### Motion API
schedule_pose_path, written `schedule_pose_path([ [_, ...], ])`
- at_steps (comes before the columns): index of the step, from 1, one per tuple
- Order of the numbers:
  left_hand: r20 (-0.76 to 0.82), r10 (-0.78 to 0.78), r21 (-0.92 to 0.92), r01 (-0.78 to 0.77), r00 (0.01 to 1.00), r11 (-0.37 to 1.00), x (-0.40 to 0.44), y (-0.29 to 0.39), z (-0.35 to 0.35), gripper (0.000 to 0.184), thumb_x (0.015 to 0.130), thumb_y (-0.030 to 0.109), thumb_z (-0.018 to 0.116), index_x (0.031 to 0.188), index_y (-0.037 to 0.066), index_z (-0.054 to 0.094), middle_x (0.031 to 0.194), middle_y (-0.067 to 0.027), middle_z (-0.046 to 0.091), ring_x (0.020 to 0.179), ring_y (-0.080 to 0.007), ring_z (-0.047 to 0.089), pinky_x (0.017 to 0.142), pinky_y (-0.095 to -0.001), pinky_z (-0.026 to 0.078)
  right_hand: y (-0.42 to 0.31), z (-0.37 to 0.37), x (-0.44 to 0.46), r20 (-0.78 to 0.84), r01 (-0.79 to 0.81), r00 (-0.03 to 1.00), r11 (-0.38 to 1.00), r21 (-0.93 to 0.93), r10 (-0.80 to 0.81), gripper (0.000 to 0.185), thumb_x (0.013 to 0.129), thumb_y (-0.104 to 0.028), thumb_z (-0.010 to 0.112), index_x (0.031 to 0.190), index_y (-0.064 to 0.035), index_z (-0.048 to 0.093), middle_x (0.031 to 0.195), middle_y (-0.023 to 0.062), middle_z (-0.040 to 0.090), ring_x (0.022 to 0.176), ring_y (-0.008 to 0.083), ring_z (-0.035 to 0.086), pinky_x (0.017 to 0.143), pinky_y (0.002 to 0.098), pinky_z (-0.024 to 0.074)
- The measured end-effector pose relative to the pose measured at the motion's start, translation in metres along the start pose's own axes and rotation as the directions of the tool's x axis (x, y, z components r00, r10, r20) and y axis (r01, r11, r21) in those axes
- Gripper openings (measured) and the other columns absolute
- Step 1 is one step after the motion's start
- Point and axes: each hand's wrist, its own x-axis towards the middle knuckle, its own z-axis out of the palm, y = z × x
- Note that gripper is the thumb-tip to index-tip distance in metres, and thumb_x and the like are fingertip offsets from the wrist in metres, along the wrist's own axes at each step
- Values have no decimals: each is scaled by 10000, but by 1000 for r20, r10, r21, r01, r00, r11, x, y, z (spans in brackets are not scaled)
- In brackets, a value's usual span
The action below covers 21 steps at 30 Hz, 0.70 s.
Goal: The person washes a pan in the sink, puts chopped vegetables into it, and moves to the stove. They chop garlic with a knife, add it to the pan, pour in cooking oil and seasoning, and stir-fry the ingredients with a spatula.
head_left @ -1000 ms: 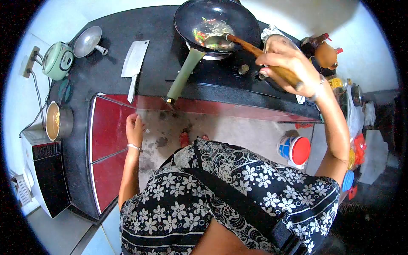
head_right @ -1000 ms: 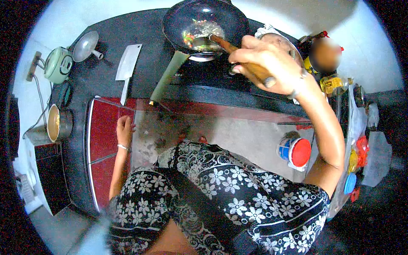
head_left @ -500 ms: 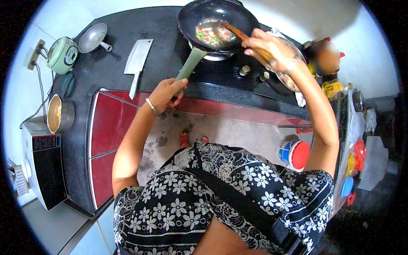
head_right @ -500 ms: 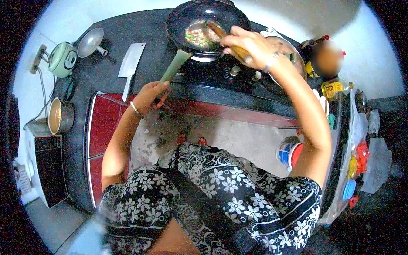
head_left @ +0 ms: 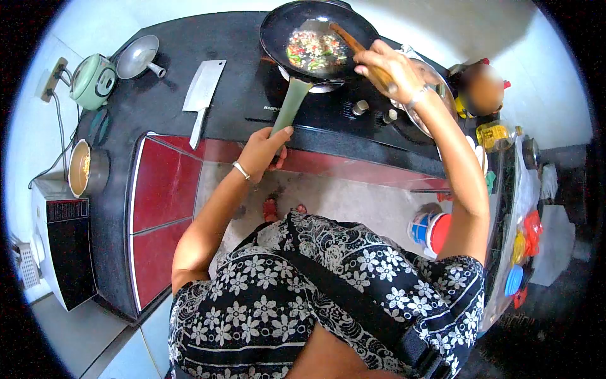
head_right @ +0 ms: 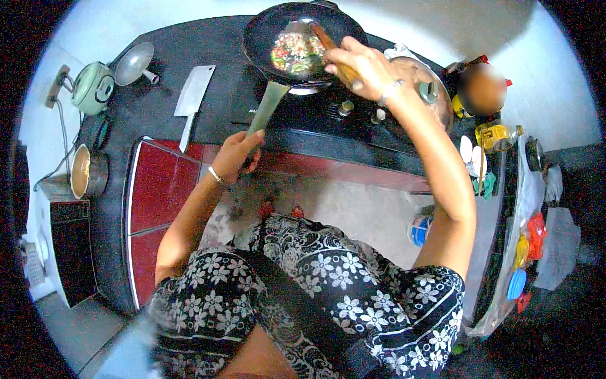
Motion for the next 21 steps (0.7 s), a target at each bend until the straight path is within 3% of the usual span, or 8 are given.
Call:
schedule_pose_path([
  [5,21,11,6,-11,1000,1000,3,-2,5,329,833,364,570,832,41,507,585,-27,497,416,-102,452,352,-233,288,0,7,1,65,76,995,994,82,-82,177,812,-162,612,969,-88,578,817,98,487,718,291,532,591,368,435],
  [10,22,14,1,-14,1000,1000,3,-7,2,330,834,360,568,835,36,506,584,-28,499,414,-103,455,352,-233,292,-32,-44,-27,141,129,975,956,262,-171,177,777,-107,634,951,-98,602,795,100,490,714,273,542,592,363,437],
  [13,19,23,-6,-23,1000,1000,2,-9,0,327,837,358,565,836,37,505,582,-28,498,414,-101,455,351,-233,292,-51,-70,-48,267,56,960,992,109,-83,197,757,-119,648,949,-104,607,800,103,502,706,276,558,601,373,442],
  [16,15,13,-16,-13,1000,1000,-2,-9,-2,326,838,358,563,842,37,506,579,-27,498,414,-99,455,351,-230,290,-49,-67,-57,305,41,950,996,73,-61,198,750,-144,650,939,-101,610,814,104,511,695,290,566,608,384,445],
  [19,8,2,-24,-2,1000,1000,-6,-5,-1,329,838,362,562,854,38,508,580,-25,501,413,-98,455,353,-225,286,-32,-43,-45,292,53,955,998,-17,-46,176,767,-154,635,932,-97,610,808,105,507,721,296,558,623,378,442],
  [21,13,-5,-33,5,1000,999,-6,-5,1,333,839,368,559,863,39,509,584,-24,504,413,-98,455,355,-224,284,-16,-24,-36,196,5,981,1000,3,-6,183,790,-148,614,966,-101,599,806,94,493,761,276,545,656,356,434],
])
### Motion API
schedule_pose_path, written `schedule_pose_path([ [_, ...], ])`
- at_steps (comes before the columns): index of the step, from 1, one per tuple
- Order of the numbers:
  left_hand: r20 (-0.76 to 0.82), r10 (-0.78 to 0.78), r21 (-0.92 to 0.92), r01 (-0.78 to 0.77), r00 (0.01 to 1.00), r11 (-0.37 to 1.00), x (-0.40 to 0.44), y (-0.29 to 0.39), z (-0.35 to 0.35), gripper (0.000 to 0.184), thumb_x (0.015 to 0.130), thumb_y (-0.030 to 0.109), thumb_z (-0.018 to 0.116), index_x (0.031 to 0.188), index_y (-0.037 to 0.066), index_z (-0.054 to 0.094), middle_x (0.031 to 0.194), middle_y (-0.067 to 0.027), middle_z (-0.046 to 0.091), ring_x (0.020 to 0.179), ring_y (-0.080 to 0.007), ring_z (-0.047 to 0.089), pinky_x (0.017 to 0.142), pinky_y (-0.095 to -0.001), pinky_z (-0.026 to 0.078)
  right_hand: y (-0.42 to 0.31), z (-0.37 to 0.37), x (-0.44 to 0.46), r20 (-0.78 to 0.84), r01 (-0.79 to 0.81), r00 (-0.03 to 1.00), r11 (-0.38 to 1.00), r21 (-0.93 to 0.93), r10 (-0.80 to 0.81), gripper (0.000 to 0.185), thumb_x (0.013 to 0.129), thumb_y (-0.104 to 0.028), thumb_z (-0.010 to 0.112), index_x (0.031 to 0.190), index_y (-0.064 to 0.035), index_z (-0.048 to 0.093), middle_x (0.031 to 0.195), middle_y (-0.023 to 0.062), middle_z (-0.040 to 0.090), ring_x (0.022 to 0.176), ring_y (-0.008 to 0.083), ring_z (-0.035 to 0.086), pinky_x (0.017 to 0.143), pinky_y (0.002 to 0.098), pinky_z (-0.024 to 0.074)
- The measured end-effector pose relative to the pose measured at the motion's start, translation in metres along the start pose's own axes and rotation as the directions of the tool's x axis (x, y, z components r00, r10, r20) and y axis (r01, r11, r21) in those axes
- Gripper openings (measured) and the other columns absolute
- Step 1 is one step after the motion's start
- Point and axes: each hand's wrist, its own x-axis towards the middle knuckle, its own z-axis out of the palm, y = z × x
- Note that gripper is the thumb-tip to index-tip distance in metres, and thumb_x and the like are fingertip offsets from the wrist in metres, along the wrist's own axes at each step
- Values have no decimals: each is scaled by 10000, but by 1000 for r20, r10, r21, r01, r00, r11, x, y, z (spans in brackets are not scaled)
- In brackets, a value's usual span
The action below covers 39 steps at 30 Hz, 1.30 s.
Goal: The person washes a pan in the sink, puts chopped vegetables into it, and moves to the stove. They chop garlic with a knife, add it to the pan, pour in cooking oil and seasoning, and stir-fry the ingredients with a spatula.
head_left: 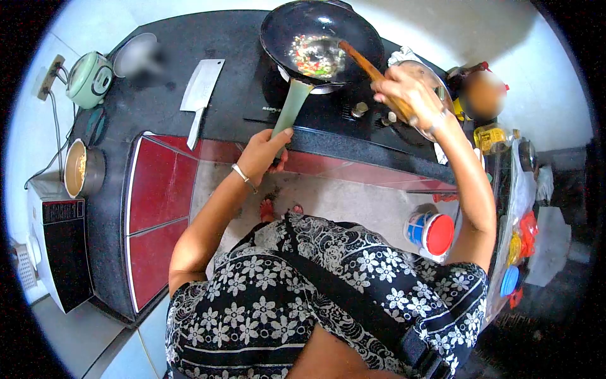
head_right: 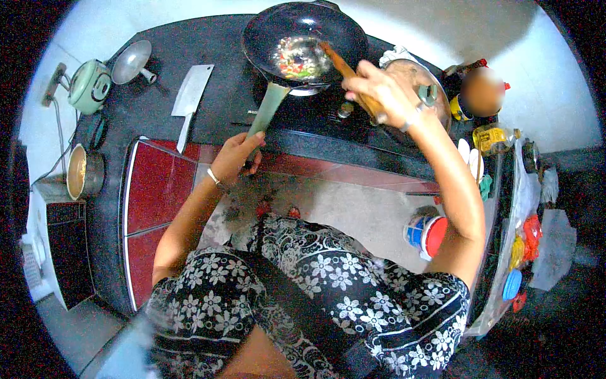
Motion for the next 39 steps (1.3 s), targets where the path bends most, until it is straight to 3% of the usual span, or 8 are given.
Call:
schedule_pose_path([
  [5,20,-2,-37,2,1000,999,0,-1,4,336,846,380,541,896,50,504,621,-28,532,441,-101,475,373,-226,303,17,19,25,-115,-6,993,997,-78,-3,162,804,-148,608,962,-117,604,792,84,500,739,265,552,637,366,441],
  [8,12,2,-51,-2,1000,999,1,0,6,328,850,377,535,915,58,499,656,-31,550,478,-102,496,392,-226,322,-2,3,19,-109,5,994,1000,-15,-6,171,794,-142,625,962,-116,604,769,87,500,708,268,552,613,364,445],
  [12,36,41,-86,-38,999,996,3,-5,3,340,853,390,524,953,65,503,722,-39,569,550,-109,526,448,-226,364,-6,-7,20,-379,71,925,968,240,26,135,814,-156,612,911,-62,612,826,95,604,757,228,596,640,327,485],
  [14,17,35,-90,-33,999,995,1,-5,1,364,854,406,515,976,63,506,765,-44,571,588,-117,537,481,-230,382,-4,1,20,-226,-183,862,694,696,454,176,819,-178,631,932,-44,627,832,26,632,769,114,599,670,253,490],
  [16,-10,25,-101,-26,1000,995,-3,-4,-1,386,855,420,505,997,62,508,803,-49,570,618,-124,545,507,-235,397,4,-4,22,-107,-274,822,553,787,560,185,826,-181,626,936,-33,622,826,4,624,737,99,597,668,240,489],
  [21,-92,61,-133,-73,994,989,-9,-16,-16,413,867,438,475,1017,55,510,850,-52,564,646,-130,554,522,-246,416,22,-7,15,-437,-79,886,980,185,154,142,772,-152,664,892,-86,628,769,104,611,688,233,599,636,307,478],
  [26,-129,-7,-153,-13,992,988,-11,-30,-30,435,903,442,385,1046,49,503,861,-73,586,659,-140,567,521,-243,431,-18,17,21,-204,-110,975,989,-104,87,192,761,-213,630,915,-115,570,854,128,546,700,318,592,597,397,499],
  [39,65,11,-223,4,998,975,-4,-6,16,469,922,462,327,1132,66,469,904,-124,637,653,-177,607,548,-268,451,-67,105,17,-293,-276,911,957,85,289,219,767,-109,531,981,-112,580,761,96,508,590,252,582,484,355,489],
])
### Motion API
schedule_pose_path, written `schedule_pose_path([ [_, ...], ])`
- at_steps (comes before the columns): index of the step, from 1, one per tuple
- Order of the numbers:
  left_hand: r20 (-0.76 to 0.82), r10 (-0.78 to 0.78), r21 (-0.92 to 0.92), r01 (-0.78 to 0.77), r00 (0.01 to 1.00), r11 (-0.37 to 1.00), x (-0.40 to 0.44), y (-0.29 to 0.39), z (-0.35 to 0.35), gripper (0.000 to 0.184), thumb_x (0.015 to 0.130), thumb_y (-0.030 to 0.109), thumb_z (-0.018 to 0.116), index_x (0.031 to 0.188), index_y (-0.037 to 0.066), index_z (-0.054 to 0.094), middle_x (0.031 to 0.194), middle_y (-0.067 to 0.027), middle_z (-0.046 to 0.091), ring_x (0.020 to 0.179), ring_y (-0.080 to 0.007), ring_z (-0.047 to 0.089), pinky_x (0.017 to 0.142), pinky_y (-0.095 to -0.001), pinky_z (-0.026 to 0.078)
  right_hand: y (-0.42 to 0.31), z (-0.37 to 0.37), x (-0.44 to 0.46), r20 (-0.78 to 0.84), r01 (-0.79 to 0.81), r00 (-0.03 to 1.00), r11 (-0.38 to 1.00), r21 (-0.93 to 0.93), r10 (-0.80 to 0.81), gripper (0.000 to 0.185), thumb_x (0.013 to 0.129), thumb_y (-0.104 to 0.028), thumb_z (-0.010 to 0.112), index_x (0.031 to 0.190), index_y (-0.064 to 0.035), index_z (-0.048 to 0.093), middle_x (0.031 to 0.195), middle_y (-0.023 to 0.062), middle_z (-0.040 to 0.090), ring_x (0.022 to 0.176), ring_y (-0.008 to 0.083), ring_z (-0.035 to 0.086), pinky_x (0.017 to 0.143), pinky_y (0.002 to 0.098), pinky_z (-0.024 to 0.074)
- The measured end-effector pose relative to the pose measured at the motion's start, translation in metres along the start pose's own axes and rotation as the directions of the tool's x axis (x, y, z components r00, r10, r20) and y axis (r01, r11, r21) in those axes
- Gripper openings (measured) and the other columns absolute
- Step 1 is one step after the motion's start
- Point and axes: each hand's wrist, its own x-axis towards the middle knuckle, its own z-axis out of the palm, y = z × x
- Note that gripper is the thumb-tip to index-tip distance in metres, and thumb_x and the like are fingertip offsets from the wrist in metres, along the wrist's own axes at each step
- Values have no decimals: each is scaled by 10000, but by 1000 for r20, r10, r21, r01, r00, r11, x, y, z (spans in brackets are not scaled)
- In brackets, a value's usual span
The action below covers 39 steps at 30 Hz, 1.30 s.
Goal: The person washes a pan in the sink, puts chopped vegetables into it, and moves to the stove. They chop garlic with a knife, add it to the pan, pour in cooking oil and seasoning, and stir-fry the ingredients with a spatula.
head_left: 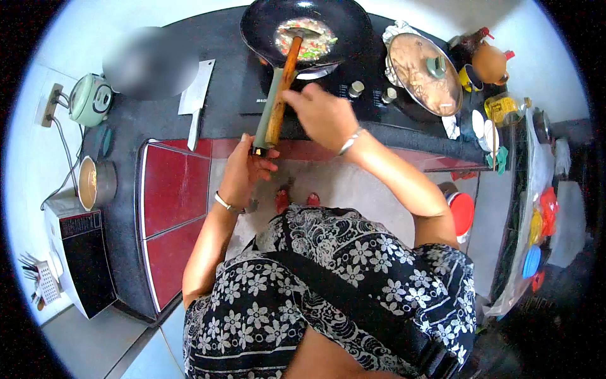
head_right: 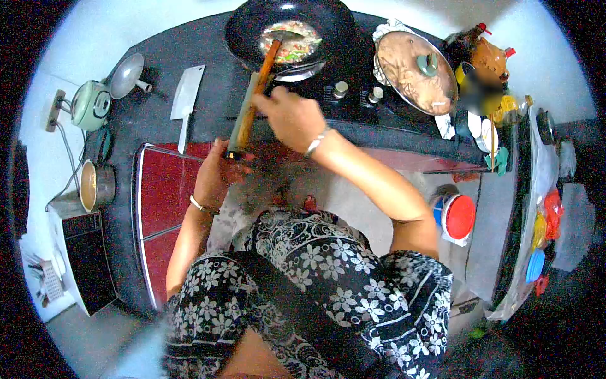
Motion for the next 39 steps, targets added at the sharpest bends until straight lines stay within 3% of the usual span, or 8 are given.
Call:
schedule_pose_path([
  [1,-34,8,4,-8,999,1000,1,-3,1,477,923,457,325,1139,56,469,899,-115,630,654,-164,596,545,-258,444,22,6,-14,-147,1,989,999,37,4,238,753,-98,576,988,-123,601,744,65,529,661,242,585,526,344,484],
  [4,-78,31,10,-30,996,999,3,-2,4,496,923,447,338,1166,34,464,904,-90,610,663,-132,570,544,-236,424,92,20,-43,-209,-296,927,949,110,313,166,801,-228,575,871,-86,625,823,134,600,730,318,593,639,410,486],
  [7,-136,75,39,-70,988,997,-2,-5,4,487,924,437,346,1171,32,458,916,-82,602,677,-132,569,550,-233,422,149,38,-69,-15,-660,751,751,22,660,311,775,-310,613,985,-82,592,861,159,604,776,325,597,662,408,480],
  [9,-122,60,-23,-64,991,998,2,-16,-11,491,927,439,338,1174,30,447,922,-85,601,687,-138,572,560,-232,421,170,50,-77,-34,-697,716,716,22,698,436,740,-381,647,1017,-54,565,889,187,601,815,344,592,697,416,480],
  [17,-169,58,-63,-69,984,996,-13,-38,-40,489,930,451,329,1140,23,439,929,-130,604,669,-171,587,519,-235,440,171,61,-74,-105,-725,686,689,-11,720,564,701,-511,650,912,-4,521,898,229,600,824,386,592,712,453,476],
  [23,-201,50,-89,-69,978,994,-24,-44,-54,478,930,446,333,1119,21,444,909,-113,609,670,-152,579,525,-230,441,163,55,-70,-168,-754,656,652,-87,736,509,725,-488,631,853,-14,496,849,219,605,781,385,596,661,461,478],
  [31,-238,43,-87,-65,970,994,-29,-50,-65,451,931,446,324,1088,45,461,876,-85,607,646,-140,567,518,-236,427,170,59,-77,-185,-683,723,729,-42,666,408,736,-384,648,788,-6,503,793,230,596,746,386,586,646,449,468],
  [39,-233,41,-94,-64,972,994,-34,-55,-77,446,924,457,338,1074,57,467,889,-87,608,655,-146,572,523,-247,430,179,45,-82,-51,-512,859,858,-32,510,343,763,-325,628,885,-14,548,909,195,566,841,361,558,716,415,455],
])
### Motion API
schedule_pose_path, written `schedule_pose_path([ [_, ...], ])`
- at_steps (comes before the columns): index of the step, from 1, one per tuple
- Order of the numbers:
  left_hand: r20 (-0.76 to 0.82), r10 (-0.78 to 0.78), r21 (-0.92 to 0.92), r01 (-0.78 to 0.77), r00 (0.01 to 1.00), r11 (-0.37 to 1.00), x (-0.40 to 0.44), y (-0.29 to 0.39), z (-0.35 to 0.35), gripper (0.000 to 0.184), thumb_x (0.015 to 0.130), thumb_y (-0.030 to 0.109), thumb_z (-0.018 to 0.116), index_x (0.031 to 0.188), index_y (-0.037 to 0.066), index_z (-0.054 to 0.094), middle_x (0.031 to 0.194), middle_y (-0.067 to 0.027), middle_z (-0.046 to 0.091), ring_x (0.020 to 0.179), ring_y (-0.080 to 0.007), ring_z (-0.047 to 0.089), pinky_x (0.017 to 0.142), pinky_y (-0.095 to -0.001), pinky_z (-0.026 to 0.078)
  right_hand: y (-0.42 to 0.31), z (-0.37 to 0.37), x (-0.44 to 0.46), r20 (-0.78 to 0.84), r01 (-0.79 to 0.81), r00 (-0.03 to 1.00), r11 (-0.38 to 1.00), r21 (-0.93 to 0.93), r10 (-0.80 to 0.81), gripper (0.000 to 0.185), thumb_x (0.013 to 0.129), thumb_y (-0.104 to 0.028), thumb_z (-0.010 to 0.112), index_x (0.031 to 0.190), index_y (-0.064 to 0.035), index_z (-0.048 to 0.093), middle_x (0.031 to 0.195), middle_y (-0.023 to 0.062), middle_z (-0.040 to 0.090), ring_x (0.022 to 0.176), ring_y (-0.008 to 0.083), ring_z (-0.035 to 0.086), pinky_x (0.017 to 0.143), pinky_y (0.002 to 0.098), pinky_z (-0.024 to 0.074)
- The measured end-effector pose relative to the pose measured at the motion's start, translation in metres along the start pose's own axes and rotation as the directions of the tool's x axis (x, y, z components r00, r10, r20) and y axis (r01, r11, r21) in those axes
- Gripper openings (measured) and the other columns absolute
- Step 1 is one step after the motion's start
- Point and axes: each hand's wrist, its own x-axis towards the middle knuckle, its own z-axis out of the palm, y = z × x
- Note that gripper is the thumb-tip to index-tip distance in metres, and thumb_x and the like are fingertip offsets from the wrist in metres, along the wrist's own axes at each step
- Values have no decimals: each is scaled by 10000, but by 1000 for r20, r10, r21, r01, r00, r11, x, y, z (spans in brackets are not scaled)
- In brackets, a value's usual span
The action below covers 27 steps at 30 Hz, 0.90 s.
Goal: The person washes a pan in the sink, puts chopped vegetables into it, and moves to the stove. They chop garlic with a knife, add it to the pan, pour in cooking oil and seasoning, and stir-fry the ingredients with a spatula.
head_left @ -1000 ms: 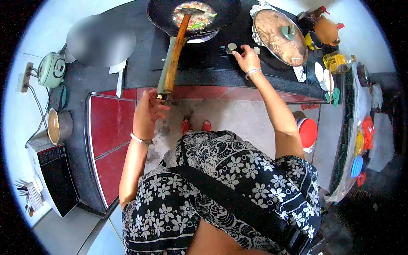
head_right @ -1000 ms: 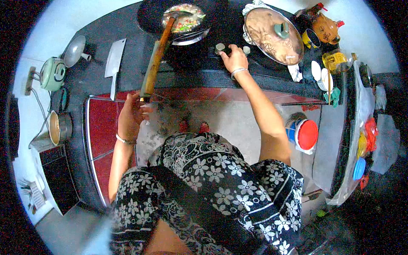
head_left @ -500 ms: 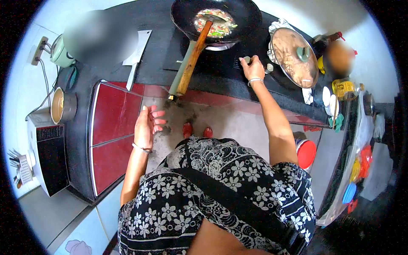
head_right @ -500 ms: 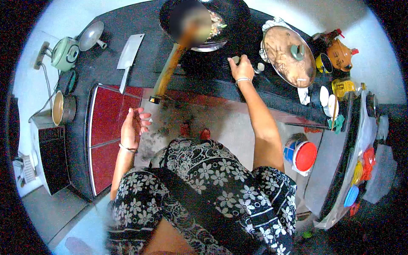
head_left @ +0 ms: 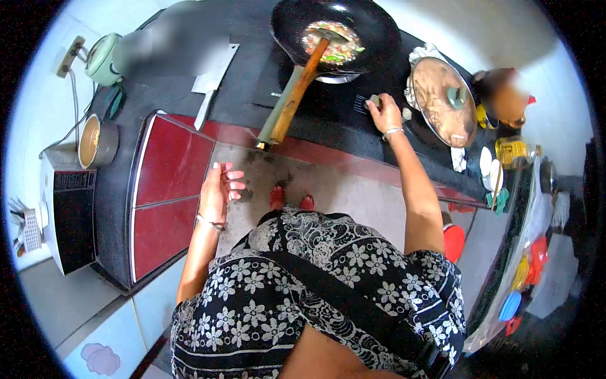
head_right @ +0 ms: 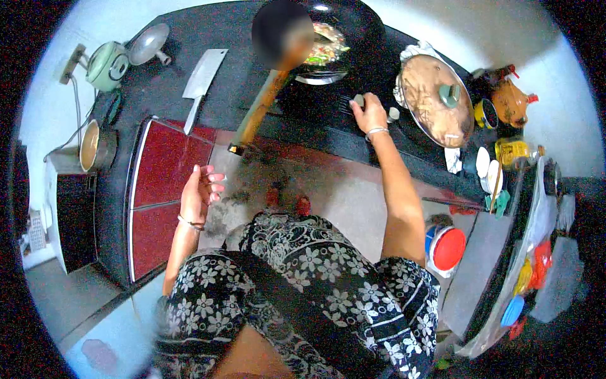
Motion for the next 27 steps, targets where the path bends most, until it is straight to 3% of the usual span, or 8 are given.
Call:
schedule_pose_path([
  [4,-55,-15,18,16,998,1000,-18,9,-20,465,918,462,348,1088,43,462,907,-94,603,666,-152,572,531,-251,446,-7,-8,-5,-47,239,970,971,-21,-240,347,773,-284,619,993,-20,575,963,196,565,918,356,536,785,409,441],
  [9,-106,23,-5,-24,994,1000,-45,10,-73,413,929,429,347,1031,44,454,834,-90,593,594,-142,577,459,-236,459,-55,-42,-30,60,164,985,986,-34,-162,413,772,-244,649,1080,14,551,898,172,555,849,331,538,742,380,445],
  [14,-180,48,78,-35,983,996,-63,30,-111,438,930,432,344,1087,33,430,854,-83,591,588,-138,575,452,-230,461,-68,-106,-33,-214,44,977,970,238,9,323,839,-249,601,987,37,592,840,121,607,784,193,545,707,321,446],
  [16,-219,138,161,-104,966,981,-69,40,-129,409,927,414,367,1057,33,435,822,-86,584,576,-135,574,428,-230,457,-79,-138,-27,-370,198,926,934,296,-79,242,891,-188,532,928,43,595,816,66,614,738,136,540,690,275,452],
  [18,-262,216,192,-169,940,967,-75,50,-160,395,924,405,377,1033,32,444,821,-87,583,573,-140,572,425,-233,456,-109,-161,-14,-382,202,918,954,223,-106,231,901,-172,509,890,44,590,782,76,605,696,151,541,666,267,452],
  [20,-329,253,173,-205,910,963,-72,65,-194,370,923,391,374,1002,38,449,777,-74,562,548,-130,550,429,-239,451,-130,-176,-3,-282,324,892,935,-146,-354,238,878,-190,543,1006,9,566,882,133,574,675,214,532,680,300,456],
  [23,-459,186,-7,-213,868,977,-65,64,-202,355,911,375,415,1009,37,456,786,-75,570,567,-153,561,453,-266,463,-143,-196,-9,-103,308,937,929,-206,-333,520,814,-234,624,1242,-47,396,1114,174,469,746,253,522,722,345,453],
  [27,-388,187,-188,-276,903,942,-10,154,-283,477,874,389,506,1153,20,391,981,-132,560,781,-228,587,667,-329,508,-313,-181,26,-101,337,925,915,-222,-366,229,829,-199,612,818,27,575,892,144,570,765,246,536,705,336,440],
])
